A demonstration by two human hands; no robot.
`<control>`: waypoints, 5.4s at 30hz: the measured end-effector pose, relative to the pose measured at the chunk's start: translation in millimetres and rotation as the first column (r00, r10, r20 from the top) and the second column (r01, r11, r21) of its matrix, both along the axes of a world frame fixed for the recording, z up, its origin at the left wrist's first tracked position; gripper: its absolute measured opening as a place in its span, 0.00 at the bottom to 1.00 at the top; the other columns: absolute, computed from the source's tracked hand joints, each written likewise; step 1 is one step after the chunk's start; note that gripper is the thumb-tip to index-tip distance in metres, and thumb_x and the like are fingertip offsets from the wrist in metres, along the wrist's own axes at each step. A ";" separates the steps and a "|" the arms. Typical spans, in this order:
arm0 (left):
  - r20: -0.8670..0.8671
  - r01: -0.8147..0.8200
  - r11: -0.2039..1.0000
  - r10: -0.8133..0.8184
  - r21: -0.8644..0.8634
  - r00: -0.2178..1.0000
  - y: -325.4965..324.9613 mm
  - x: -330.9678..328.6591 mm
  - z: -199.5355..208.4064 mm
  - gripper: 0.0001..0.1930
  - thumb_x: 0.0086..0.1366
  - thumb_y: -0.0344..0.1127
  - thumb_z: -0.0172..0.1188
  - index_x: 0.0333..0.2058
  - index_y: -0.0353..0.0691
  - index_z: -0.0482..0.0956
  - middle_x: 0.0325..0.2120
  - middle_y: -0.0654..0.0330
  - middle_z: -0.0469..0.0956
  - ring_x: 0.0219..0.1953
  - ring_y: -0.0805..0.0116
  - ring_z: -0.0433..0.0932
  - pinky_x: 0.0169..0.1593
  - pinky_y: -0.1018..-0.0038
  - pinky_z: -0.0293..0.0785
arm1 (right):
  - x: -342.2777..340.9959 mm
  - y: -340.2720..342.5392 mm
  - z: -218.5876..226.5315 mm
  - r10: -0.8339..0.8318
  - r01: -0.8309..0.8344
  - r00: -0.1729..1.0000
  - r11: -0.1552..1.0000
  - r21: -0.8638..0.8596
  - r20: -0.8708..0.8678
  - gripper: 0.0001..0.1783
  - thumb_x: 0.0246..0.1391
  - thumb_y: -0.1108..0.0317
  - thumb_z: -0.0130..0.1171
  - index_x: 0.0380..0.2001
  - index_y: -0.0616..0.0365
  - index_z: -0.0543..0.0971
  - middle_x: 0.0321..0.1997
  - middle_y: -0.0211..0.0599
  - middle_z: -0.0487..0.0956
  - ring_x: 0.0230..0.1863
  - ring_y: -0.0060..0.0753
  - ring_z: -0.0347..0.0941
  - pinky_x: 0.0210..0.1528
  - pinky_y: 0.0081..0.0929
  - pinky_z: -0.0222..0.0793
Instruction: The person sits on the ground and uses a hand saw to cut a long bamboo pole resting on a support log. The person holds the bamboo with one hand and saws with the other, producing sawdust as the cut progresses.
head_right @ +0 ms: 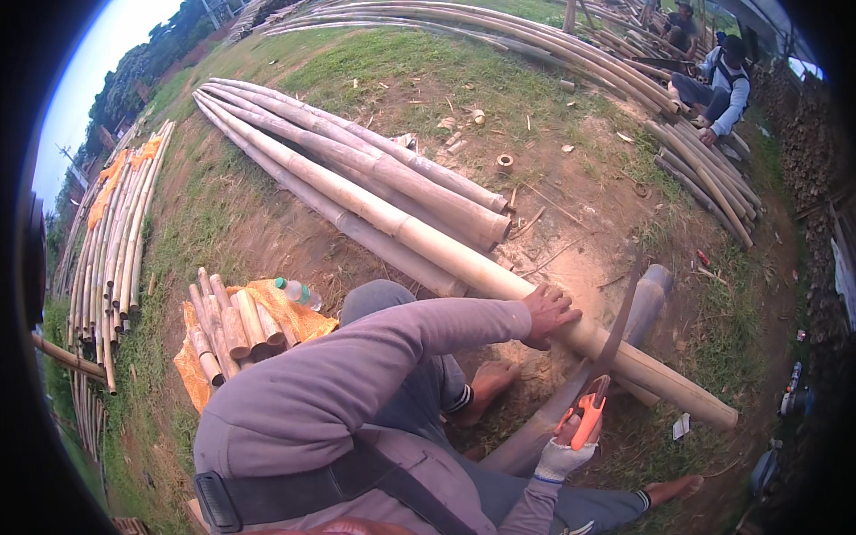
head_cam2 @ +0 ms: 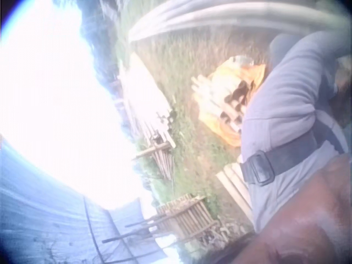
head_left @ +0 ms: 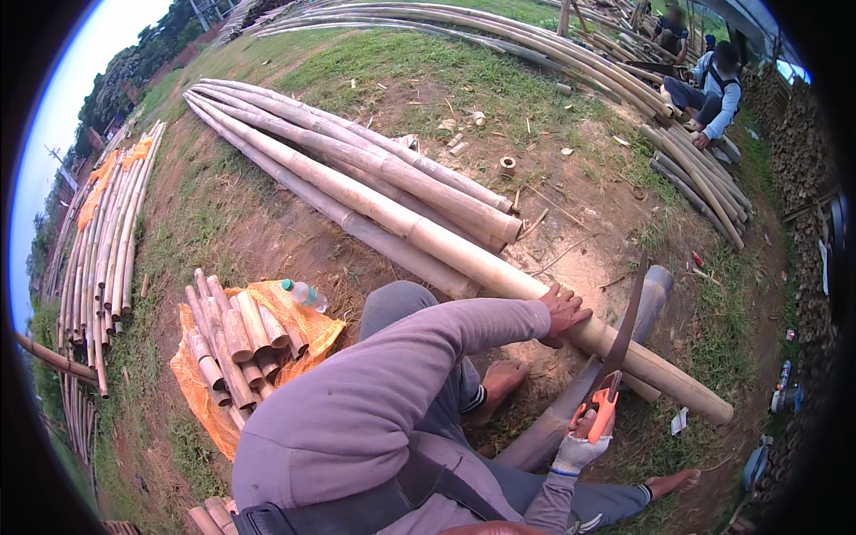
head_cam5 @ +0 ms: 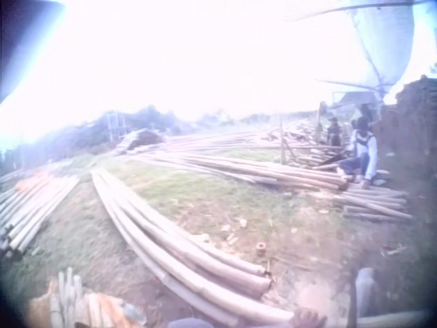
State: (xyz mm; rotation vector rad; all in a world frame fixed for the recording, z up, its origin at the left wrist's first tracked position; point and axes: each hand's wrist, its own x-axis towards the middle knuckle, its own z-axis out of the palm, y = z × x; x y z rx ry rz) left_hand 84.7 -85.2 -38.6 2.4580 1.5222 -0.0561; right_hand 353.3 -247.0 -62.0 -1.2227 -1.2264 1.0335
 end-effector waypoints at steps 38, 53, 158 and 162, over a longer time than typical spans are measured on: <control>-0.041 -0.130 0.985 0.135 0.115 0.990 -26.1 -112.3 -22.4 0.50 0.49 0.61 0.80 0.68 0.51 0.68 0.61 0.53 0.76 0.64 0.47 0.75 0.65 0.48 0.69 | -9.0 -1.6 34.5 -0.101 0.101 0.980 0.995 0.008 0.169 0.20 0.64 0.66 0.71 0.50 0.63 0.74 0.39 0.33 0.77 0.36 0.24 0.72 0.41 0.29 0.73; -0.018 -0.228 0.970 0.230 0.083 0.973 -14.7 -99.1 -34.2 0.44 0.47 0.60 0.80 0.60 0.49 0.73 0.53 0.53 0.80 0.59 0.47 0.79 0.63 0.49 0.68 | -21.6 2.9 43.1 -0.227 0.132 0.882 0.960 0.246 0.412 0.16 0.64 0.65 0.70 0.46 0.64 0.76 0.35 0.45 0.79 0.32 0.44 0.77 0.38 0.40 0.74; -0.042 -0.257 0.966 0.257 -0.001 0.966 -2.7 -50.1 -40.4 0.52 0.46 0.60 0.83 0.68 0.51 0.69 0.59 0.53 0.78 0.64 0.50 0.77 0.66 0.44 0.67 | -25.1 7.0 41.2 -0.106 0.098 0.981 0.993 0.059 0.161 0.28 0.73 0.59 0.60 0.67 0.67 0.72 0.56 0.45 0.81 0.53 0.34 0.80 0.57 0.33 0.76; -0.081 -0.236 0.971 0.233 -0.031 0.969 5.7 -42.0 -33.7 0.40 0.50 0.56 0.82 0.57 0.49 0.73 0.52 0.50 0.82 0.55 0.45 0.84 0.62 0.43 0.73 | -18.1 12.4 33.0 -0.180 0.124 0.933 0.974 0.191 0.312 0.26 0.72 0.61 0.60 0.65 0.68 0.75 0.61 0.55 0.82 0.60 0.48 0.82 0.63 0.38 0.75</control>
